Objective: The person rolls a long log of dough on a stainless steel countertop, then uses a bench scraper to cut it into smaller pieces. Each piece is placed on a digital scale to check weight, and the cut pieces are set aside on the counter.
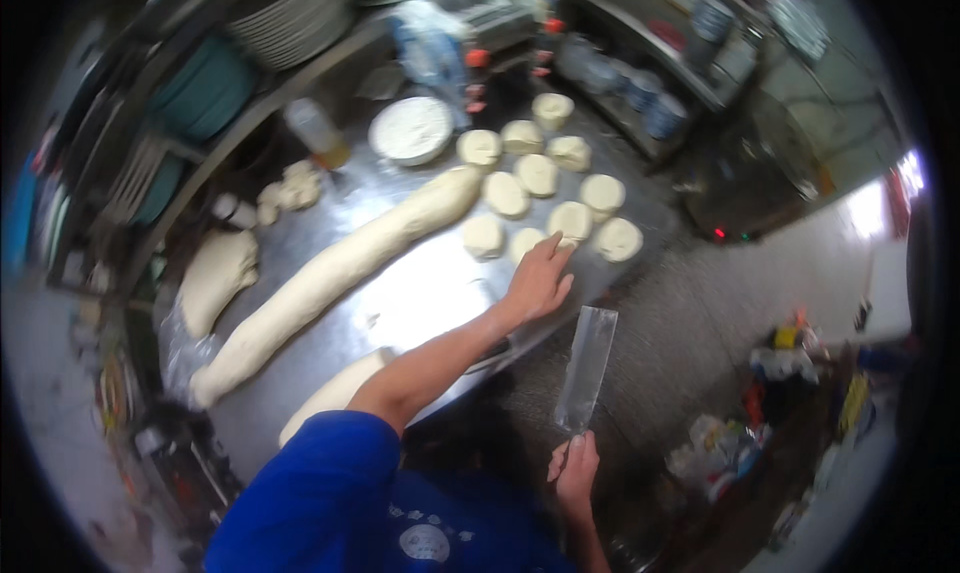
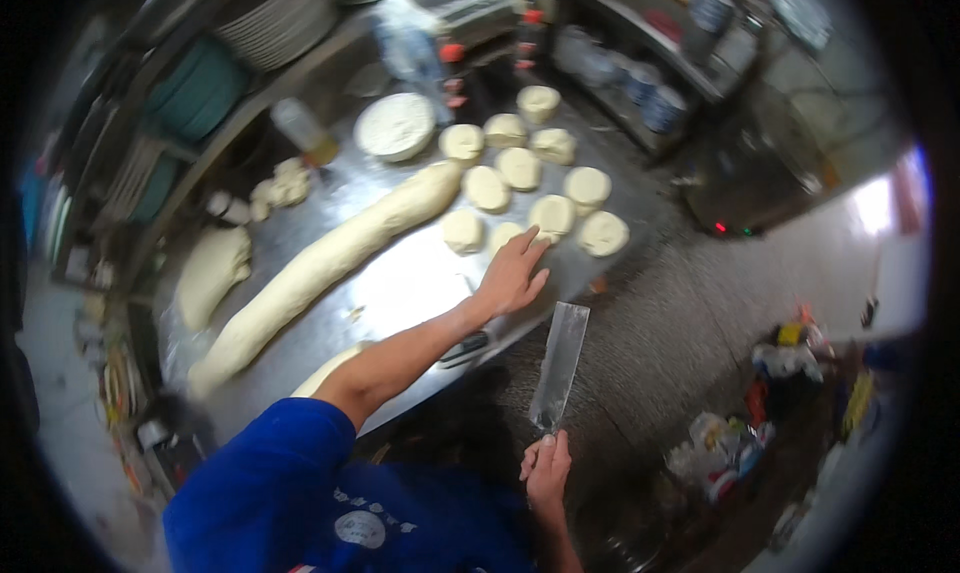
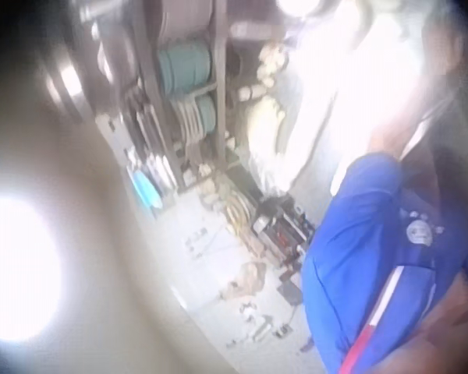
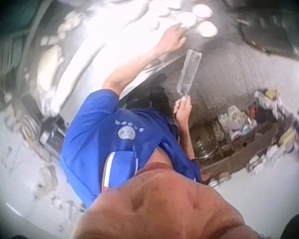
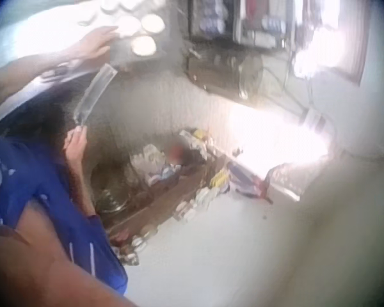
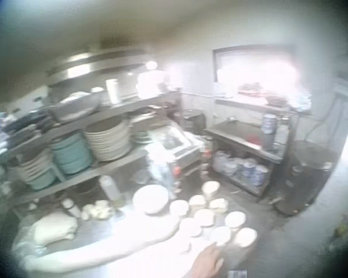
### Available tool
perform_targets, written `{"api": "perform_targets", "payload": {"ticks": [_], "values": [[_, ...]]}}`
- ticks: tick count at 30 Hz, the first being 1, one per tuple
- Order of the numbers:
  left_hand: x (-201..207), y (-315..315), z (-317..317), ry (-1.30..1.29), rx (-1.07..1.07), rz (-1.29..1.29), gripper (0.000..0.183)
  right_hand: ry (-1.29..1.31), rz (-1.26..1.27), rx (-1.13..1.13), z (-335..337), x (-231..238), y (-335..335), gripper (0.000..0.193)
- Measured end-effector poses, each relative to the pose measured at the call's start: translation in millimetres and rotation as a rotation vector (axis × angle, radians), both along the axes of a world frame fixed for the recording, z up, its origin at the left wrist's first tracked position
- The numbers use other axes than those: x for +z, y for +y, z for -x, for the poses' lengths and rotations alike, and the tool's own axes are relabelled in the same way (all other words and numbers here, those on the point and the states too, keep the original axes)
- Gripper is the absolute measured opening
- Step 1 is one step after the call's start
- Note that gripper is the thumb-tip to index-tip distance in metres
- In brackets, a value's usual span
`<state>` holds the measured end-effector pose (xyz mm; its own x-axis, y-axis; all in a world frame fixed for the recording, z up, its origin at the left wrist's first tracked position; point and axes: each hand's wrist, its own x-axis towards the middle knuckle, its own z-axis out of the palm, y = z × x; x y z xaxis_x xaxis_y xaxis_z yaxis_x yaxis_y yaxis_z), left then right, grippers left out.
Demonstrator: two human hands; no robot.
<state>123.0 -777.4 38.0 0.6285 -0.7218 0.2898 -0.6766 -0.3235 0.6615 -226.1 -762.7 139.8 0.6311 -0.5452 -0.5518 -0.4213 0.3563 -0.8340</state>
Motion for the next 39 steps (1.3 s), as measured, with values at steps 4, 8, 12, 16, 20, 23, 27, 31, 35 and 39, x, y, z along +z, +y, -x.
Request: {"api": "perform_targets", "payload": {"ticks": [4,8,12,16,20,23,27,31,35,39], "values": [[-43.1,210.0,21.1,-0.005,0.358,-0.031,0.052,0.055,-0.008,0.330,-21.0,-1.4,53.0,0.029],[-20.4,368.3,92.4,0.076,0.605,-0.232,0.040,0.045,0.224,0.719,-32.0,-1.4,114.7,0.037],[-0.7,427.5,136.5,0.071,0.459,-0.126,0.040,-0.016,0.354,0.890,-48.8,3.2,176.7,0.037],[12.0,436.4,126.3,-0.004,0.211,-0.124,0.036,0.034,0.462,0.894,-53.0,3.1,217.2,0.036],[6.5,446.8,114.2,-0.076,0.075,-0.097,0.019,0.114,0.524,0.878,-50.4,-5.1,234.2,0.035],[5.6,451.9,110.0,-0.084,0.024,-0.085,0.014,0.102,0.513,0.847,-46.5,1.5,243.6,0.034],[2.1,455.7,107.8,-0.093,-0.004,-0.074,0.013,0.162,0.600,0.883,-49.8,11.2,254.2,0.032],[-0.4,448.5,112.3,-0.116,0.068,-0.022,0.016,0.184,0.730,0.938,-87.8,-13.7,265.5,0.034],[-1.0,452.9,115.9,-0.066,0.083,-0.049,0.014,0.130,0.750,0.933,-130.7,-43.6,269.7,0.037],[-2.9,447.9,112.0,-0.057,0.099,-0.015,0.011,0.144,0.672,0.939,-78.8,-26.7,251.8,0.033]]}}
